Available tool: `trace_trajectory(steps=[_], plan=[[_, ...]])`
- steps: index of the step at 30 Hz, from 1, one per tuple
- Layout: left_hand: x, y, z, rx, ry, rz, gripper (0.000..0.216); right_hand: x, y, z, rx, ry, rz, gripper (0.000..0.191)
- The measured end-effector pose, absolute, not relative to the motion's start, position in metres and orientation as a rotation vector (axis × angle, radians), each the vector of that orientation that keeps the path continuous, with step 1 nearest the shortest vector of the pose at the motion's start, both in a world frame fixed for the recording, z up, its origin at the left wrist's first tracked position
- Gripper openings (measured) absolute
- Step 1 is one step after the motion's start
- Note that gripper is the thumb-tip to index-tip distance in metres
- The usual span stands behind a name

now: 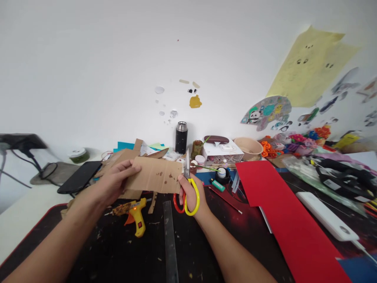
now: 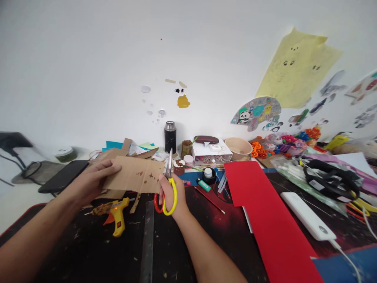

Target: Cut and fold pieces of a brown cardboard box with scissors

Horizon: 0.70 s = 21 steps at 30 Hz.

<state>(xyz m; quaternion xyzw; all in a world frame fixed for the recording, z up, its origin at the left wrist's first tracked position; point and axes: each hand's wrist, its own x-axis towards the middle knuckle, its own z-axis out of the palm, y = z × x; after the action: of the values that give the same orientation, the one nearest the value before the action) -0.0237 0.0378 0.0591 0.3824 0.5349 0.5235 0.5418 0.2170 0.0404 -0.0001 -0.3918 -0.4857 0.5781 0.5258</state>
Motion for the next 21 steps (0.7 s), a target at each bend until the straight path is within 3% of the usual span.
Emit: trace_trajectory(steps=[9, 15, 18, 21], plan=[[-0.070, 0.027, 0.081, 1.245, 1.326, 0.854, 0.025, 0.218, 0.037, 0.002, -0.893, -1.279, 1.513, 0.045], [-0.071, 0.025, 0.084, 1.334, 1.431, 0.857, 0.030, 0.215, 0.031, 0.004, -0.897, -1.378, 1.594, 0.042], [-0.057, 0.022, 0.084, 1.304, 1.268, 0.631, 0.040, 0.216, 0.030, 0.005, -0.884, -1.400, 1.622, 0.042], [-0.043, 0.019, 0.083, 1.234, 1.201, 0.662, 0.054, 0.218, 0.033, 0.004, -0.850, -1.327, 1.676, 0.044]])
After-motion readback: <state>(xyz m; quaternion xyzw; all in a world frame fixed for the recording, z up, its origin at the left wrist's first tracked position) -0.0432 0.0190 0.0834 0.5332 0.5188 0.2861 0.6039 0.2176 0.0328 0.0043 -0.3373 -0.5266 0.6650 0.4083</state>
